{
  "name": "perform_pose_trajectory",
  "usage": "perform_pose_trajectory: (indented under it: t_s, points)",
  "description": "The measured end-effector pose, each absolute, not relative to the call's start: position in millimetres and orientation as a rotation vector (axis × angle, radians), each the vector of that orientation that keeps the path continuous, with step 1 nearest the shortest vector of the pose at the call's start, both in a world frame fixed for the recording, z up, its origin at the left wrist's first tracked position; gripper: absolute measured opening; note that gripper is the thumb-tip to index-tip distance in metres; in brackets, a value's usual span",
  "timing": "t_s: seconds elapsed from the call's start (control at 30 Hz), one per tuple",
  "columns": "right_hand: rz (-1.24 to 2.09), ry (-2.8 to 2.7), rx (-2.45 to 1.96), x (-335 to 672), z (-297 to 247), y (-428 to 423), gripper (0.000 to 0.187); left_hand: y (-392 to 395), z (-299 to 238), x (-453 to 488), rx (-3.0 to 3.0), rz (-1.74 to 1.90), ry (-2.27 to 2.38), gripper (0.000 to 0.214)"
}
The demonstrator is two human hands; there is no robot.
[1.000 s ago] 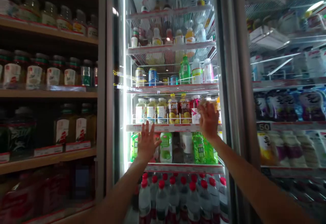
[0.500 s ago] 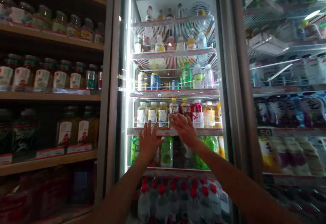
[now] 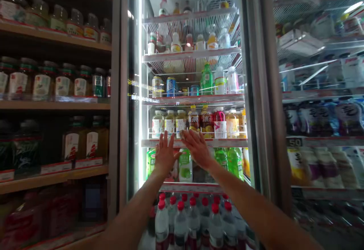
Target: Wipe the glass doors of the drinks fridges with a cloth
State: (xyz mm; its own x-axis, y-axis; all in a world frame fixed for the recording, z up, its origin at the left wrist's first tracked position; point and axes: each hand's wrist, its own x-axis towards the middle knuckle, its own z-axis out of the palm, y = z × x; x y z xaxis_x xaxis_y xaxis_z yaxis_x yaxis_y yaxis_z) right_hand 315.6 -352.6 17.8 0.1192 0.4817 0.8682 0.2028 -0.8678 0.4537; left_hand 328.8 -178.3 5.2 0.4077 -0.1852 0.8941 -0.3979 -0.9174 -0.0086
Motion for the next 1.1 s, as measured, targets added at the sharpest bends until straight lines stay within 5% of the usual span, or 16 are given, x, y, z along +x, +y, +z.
perform_pose_trajectory:
  t_s: [0.3, 0.6, 0.9, 1.1]
  points:
    - [2.381, -0.16, 2.182, 292.7, 46.6, -463.0, 0.049, -179.1, 5.5, 326.7, 2.471, 1.421, -0.526, 0.077]
    - [1.89, 0.485, 2.212, 305.7, -0.5, -373.4, 0.051, -178.6, 0.0, 328.7, 2.435, 1.479, -0.535, 0.074]
    - [2.311, -0.267, 2.275, 281.7, 34.6, -479.3, 0.05, -181.9, -5.7, 328.1, 2.44, 1.398, -0.538, 0.077]
    - [1.951, 0.371, 2.297, 297.0, -0.1, -398.9, 0.051, -182.8, -4.6, 326.1, 2.443, 1.355, -0.55, 0.078]
